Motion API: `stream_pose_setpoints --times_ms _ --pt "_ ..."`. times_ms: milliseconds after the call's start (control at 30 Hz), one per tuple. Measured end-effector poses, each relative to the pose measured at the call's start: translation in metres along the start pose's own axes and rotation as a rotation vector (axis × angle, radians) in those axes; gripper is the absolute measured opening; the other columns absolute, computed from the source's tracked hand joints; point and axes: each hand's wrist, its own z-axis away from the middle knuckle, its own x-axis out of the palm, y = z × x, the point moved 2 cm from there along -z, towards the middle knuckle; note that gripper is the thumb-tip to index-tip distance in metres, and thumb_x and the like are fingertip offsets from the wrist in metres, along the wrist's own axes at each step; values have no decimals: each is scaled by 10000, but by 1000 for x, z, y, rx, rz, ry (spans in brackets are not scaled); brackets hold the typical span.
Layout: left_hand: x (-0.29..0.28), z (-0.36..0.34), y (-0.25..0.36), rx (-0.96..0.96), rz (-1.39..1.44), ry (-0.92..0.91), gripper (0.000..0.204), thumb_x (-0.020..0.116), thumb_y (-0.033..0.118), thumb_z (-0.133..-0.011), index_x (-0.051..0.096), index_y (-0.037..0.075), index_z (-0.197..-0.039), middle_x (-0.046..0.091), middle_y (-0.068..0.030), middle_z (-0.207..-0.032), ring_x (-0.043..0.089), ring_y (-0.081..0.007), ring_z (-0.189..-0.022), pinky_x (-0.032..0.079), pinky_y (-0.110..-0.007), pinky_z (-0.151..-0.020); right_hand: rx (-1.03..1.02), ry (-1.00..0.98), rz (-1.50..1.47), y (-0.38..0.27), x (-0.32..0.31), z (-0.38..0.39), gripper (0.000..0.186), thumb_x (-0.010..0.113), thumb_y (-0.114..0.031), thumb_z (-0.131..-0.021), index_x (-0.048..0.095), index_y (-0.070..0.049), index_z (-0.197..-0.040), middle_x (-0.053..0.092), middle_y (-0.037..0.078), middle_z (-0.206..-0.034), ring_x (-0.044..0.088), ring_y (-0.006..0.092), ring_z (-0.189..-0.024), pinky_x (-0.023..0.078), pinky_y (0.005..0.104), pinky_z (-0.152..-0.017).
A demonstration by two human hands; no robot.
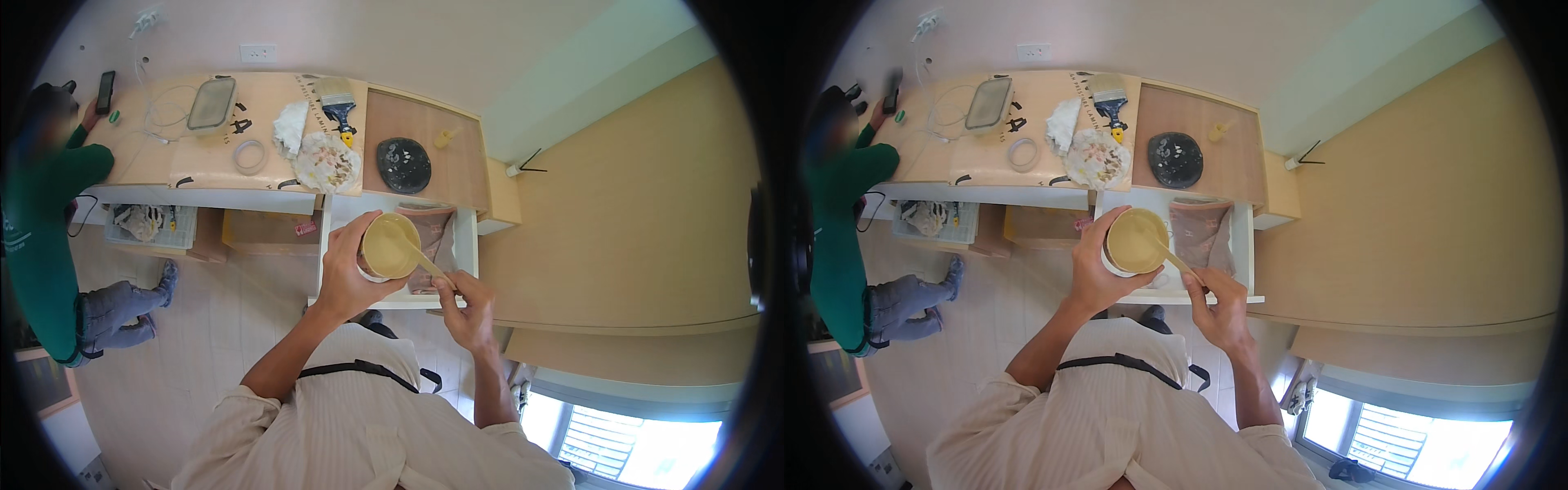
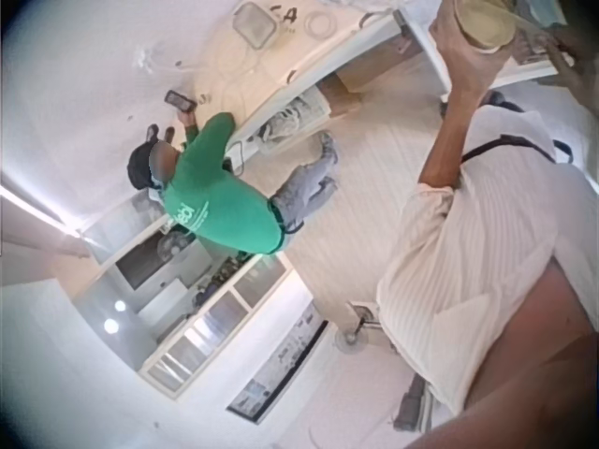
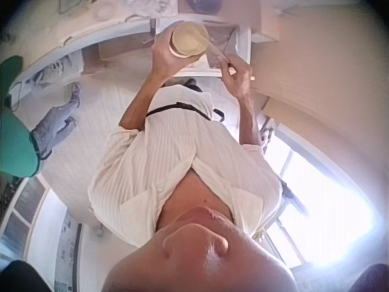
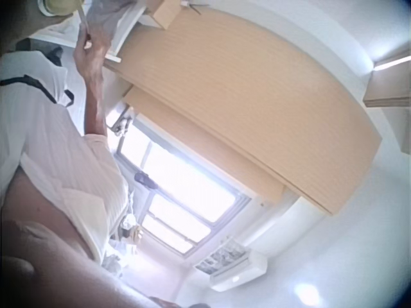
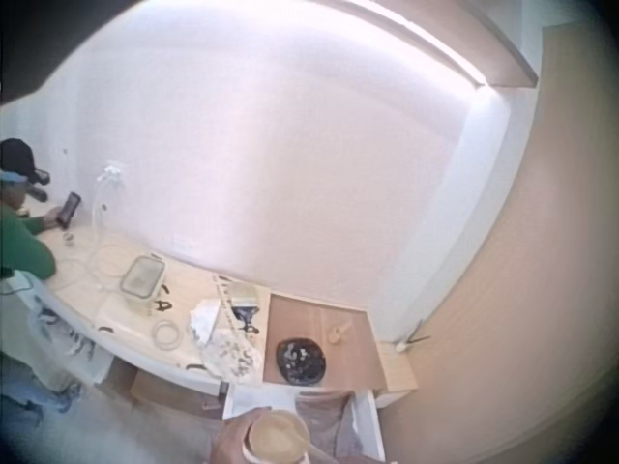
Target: The person selects a paint can, pours paint into a small container, and stirs it with a wooden stick. They then move to a counter, place the container down, and continue stirring.
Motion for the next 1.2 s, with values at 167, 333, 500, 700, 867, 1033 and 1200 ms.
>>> stream_pose_setpoints --times_ms 167,333,500,700,867,1033,1200 --pt "-5 6 -4 38 -50 59 898 1034 198 -625 610 26 -1398 737 -138 -1267 710 -303 -1170 534 -420 -1039 316 -104 -306 13 8 9 203 664 -126 -1083 749 35 -993 598 28 -679 539 85 -602 425 270 -555" --pt "-2 7 -8 -27 -102 96 903 1034 200 -622 612 34 -1402 739 -130 -1264 702 -302 -1169 532 -421 -1037 393 -189 -522 32 12 2 224 631 -150 -1106 744 23 -1017 577 6 -670 526 61 -590 411 251 -551" --pt "6 0 -12 -36 -117 159 940 1034 170 -614 589 25 -1429 720 -137 -1305 697 -293 -1203 538 -411 -1054 19 -145 -190 42 10 -24 174 705 -60 -1029 761 25 -1170 623 73 -765 587 122 -644 460 275 -575" --pt "26 -13 -13 -87 -74 245 990 1035 247 -620 565 24 -1463 715 -133 -1327 693 -287 -1195 479 -421 -1073 -419 -113 33 59 -5 -67 338 753 69 -908 766 2 -1238 642 94 -860 590 205 -650 471 304 -570" --pt "41 -28 -5 -92 -171 306 978 1037 254 -634 570 10 -1458 707 -147 -1336 689 -289 -1221 481 -423 -1082 -329 -222 -151 77 -18 -97 183 719 41 -949 764 18 -1124 622 107 -831 554 193 -618 438 322 -539" --pt "58 -31 -6 -128 -245 370 967 1037 260 -632 583 19 -1451 707 -141 -1335 688 -285 -1209 492 -429 -1059 -343 -304 -256 88 -31 -117 74 691 16 -978 740 38 -1029 592 114 -789 528 198 -596 415 322 -533" --pt "69 -30 -4 -158 -324 377 969 1040 194 -638 567 10 -1464 696 -156 -1350 699 -263 -1227 560 -382 -1053 -415 -286 -319 93 -35 -134 68 663 24 -987 725 49 -1001 554 117 -750 512 219 -591 406 338 -532"
